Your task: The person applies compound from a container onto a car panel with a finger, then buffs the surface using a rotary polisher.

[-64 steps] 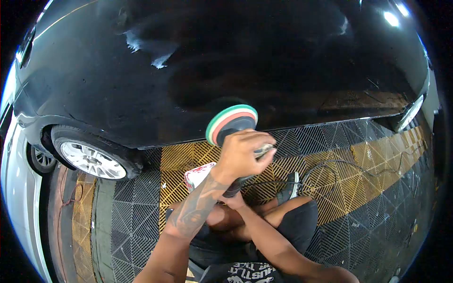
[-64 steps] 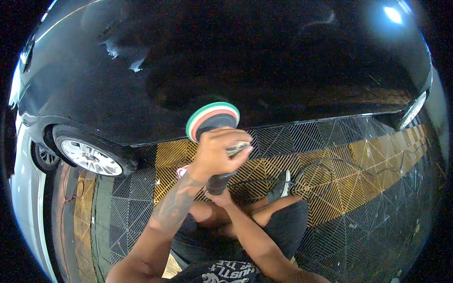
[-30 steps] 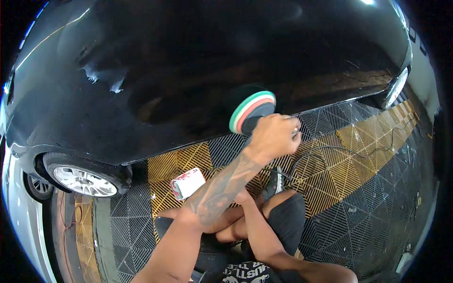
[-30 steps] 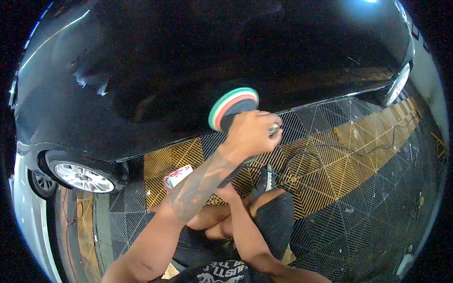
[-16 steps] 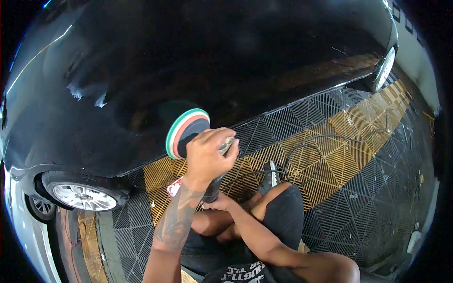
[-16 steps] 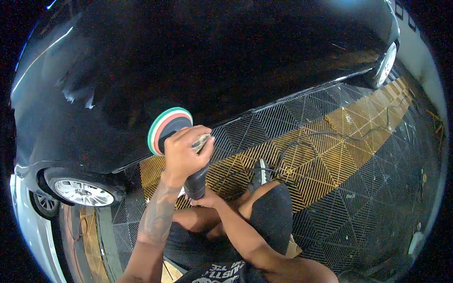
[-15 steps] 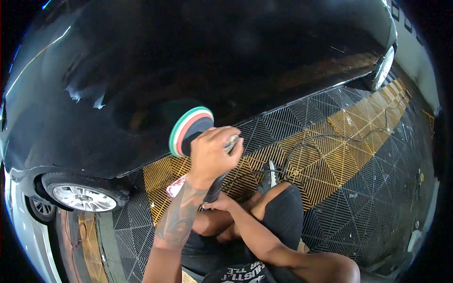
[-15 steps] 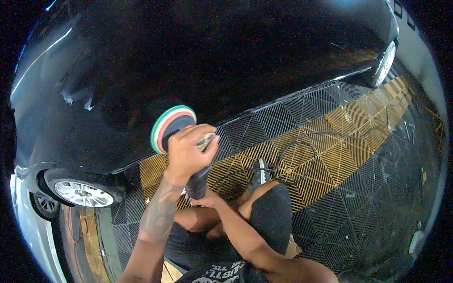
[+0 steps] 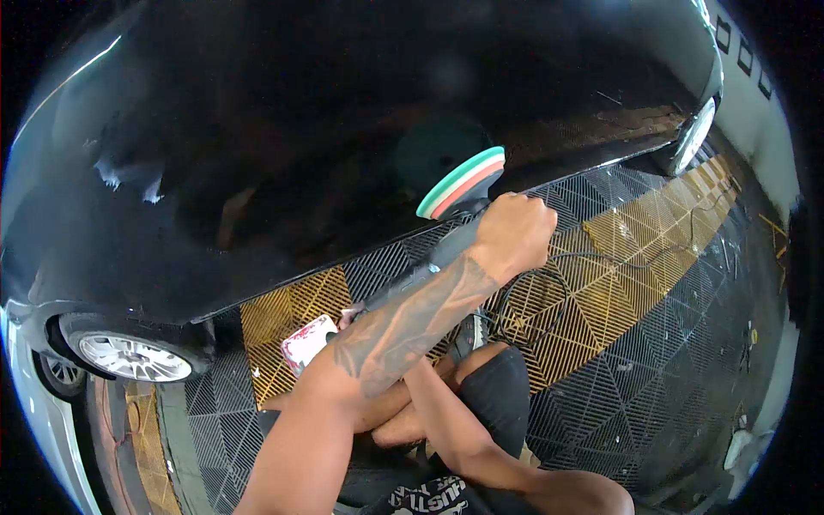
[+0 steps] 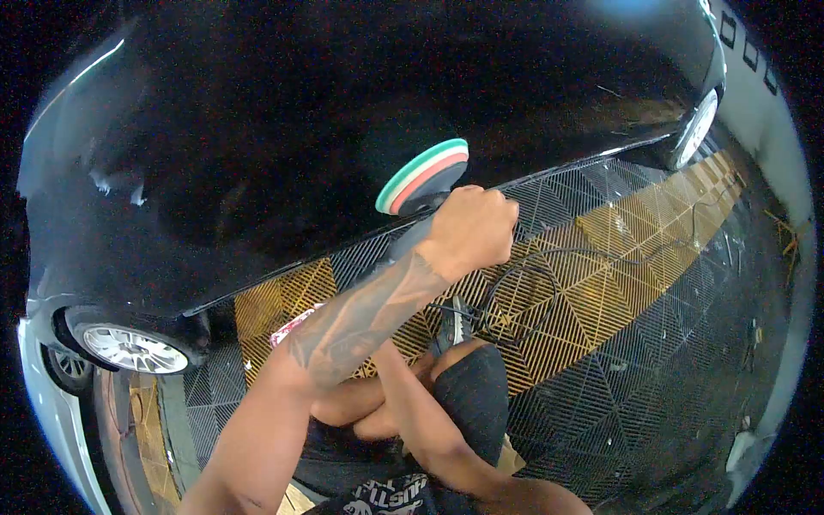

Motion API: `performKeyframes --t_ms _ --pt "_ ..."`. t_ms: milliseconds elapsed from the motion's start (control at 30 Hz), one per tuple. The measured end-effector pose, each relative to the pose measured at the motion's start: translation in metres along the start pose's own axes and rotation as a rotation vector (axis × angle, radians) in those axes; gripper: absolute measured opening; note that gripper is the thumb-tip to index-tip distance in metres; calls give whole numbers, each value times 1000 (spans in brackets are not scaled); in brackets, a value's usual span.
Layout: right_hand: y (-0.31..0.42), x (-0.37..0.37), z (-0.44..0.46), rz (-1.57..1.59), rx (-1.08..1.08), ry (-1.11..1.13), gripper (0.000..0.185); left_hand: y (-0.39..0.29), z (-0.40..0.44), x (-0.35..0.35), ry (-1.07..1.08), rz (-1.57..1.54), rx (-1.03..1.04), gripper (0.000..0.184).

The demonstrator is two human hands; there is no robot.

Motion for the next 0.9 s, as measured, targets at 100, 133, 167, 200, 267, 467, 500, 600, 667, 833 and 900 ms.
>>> performKeyframes --t_ms 100,133,167,200,267,467,500,600,667,833,900 --pt "7 -8 -2 -24 -2 -47 44 8 -28 -11 13 25 -26 15" --pt "13 -9 -2 -30 -5 -65 44 11 -41 -17 43 39 -49 14" --pt "19 -10 -3 -37 -10 -76 44 16 -55 -20 42 40 -50 14" --pt "11 -16 -2 -41 -14 -93 44 21 -69 -25 4 59 -52 13" --pt "13 -23 -2 -50 -26 -115 44 28 -94 -35 -73 101 -50 12" --pt "31 -36 -5 -72 -51 -170 44 30 -106 -40 -62 138 -85 11" --pt "32 -39 -3 -79 -57 -176 43 28 -94 -31 -52 129 -79 12" --pt "37 -39 7 -110 -61 -171 43 18 -57 -20 -27 37 -58 16" --pt "46 -29 12 -134 -66 -147 43 16 -39 -24 -64 -34 -16 16" --pt "57 -4 34 -208 -81 -53 43 27 -68 -81 -391 -158 4 14" --pt "57 8 44 -237 -97 0 43 39 -100 -101 -490 -203 12 14"
Point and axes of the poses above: each hand's wrist, its own z-axis towards the middle knuckle, its own x-axis out of the palm, y = z × x, the point moved 6 cm from there along z, towards the middle knuckle, and after that the axes turned 7 degrees about y, right-handed, at the moved point
